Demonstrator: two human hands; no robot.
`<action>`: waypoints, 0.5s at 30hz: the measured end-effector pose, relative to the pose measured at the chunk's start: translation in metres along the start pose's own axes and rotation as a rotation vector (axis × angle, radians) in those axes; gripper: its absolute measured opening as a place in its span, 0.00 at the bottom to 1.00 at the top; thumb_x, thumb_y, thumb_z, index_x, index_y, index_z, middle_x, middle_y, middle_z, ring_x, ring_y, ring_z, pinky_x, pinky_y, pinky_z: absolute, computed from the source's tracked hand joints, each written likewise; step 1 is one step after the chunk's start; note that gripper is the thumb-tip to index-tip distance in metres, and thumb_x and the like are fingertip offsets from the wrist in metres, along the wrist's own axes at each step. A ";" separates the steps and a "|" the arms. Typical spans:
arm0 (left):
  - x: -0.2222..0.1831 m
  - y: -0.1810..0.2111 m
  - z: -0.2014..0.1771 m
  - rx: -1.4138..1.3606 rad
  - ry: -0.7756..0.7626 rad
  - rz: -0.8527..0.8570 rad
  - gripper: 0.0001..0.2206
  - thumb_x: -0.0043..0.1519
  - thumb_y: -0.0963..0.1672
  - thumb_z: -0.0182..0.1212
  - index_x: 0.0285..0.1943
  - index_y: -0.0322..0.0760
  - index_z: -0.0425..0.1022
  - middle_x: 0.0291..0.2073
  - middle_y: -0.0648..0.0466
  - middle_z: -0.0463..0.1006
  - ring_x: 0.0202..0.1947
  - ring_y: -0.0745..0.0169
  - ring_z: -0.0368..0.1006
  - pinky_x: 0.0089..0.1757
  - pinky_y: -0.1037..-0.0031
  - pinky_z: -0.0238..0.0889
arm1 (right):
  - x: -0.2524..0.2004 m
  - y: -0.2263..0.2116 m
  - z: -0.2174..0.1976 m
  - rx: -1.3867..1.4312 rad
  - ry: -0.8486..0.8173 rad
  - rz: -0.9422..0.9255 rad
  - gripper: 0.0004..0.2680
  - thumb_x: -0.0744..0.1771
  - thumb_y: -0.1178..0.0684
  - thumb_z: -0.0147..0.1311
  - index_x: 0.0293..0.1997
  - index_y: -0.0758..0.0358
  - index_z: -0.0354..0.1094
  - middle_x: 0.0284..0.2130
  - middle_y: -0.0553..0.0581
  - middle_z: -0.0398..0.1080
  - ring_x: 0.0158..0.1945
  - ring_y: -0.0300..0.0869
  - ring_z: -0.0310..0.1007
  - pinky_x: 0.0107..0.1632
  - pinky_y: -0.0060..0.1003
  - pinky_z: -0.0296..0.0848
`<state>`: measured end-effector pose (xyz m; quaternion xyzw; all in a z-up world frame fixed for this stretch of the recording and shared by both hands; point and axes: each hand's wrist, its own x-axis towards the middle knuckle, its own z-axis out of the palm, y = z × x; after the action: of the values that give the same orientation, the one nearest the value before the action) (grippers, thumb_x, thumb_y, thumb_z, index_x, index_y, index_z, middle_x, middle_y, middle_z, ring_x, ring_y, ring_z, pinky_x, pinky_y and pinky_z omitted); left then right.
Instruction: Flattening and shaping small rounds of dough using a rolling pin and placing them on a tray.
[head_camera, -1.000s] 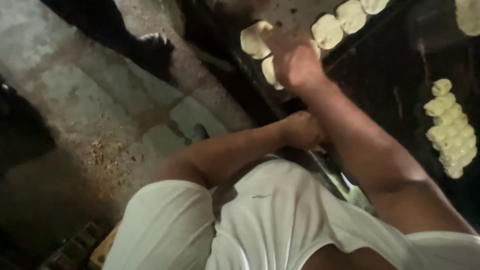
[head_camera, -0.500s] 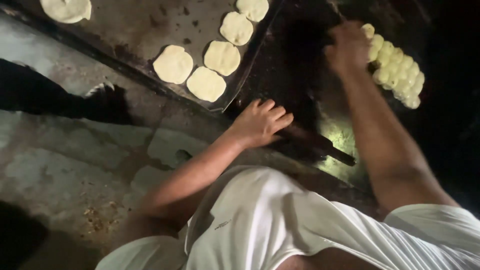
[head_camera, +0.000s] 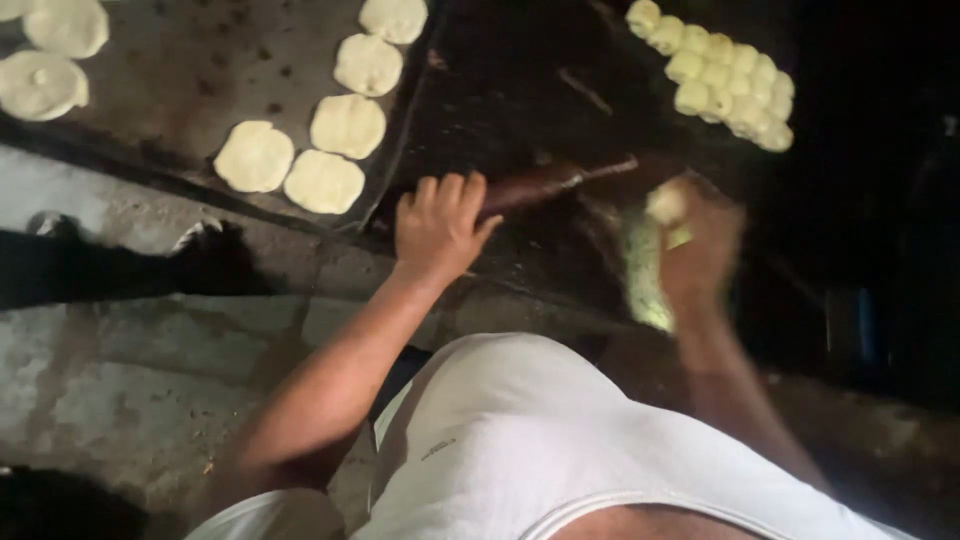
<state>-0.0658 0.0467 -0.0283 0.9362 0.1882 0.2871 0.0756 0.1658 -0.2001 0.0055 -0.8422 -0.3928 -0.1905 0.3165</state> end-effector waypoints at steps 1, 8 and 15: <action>0.000 0.002 0.000 0.028 0.013 -0.027 0.28 0.53 0.54 0.74 0.57 0.41 0.74 0.41 0.54 0.73 0.42 0.52 0.69 0.36 0.57 0.66 | -0.021 -0.005 0.004 -0.093 -0.255 -0.071 0.23 0.63 0.59 0.68 0.65 0.62 0.66 0.58 0.64 0.70 0.60 0.58 0.69 0.58 0.50 0.69; 0.004 0.012 0.005 0.093 0.038 -0.016 0.28 0.54 0.53 0.76 0.59 0.39 0.75 0.43 0.53 0.75 0.43 0.51 0.70 0.36 0.59 0.67 | -0.060 -0.003 -0.008 -0.147 -0.697 0.019 0.28 0.71 0.43 0.53 0.79 0.64 0.44 0.74 0.69 0.50 0.76 0.59 0.48 0.75 0.67 0.36; 0.023 0.024 0.021 0.083 0.025 0.036 0.27 0.53 0.54 0.77 0.56 0.41 0.75 0.42 0.55 0.76 0.44 0.52 0.71 0.38 0.59 0.69 | -0.055 0.002 -0.016 -0.261 -0.680 -0.259 0.25 0.69 0.40 0.50 0.73 0.63 0.55 0.71 0.70 0.55 0.72 0.61 0.49 0.69 0.66 0.43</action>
<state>-0.0289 0.0331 -0.0275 0.9382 0.1837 0.2920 0.0292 0.1325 -0.2419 -0.0149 -0.8338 -0.5510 0.0128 0.0319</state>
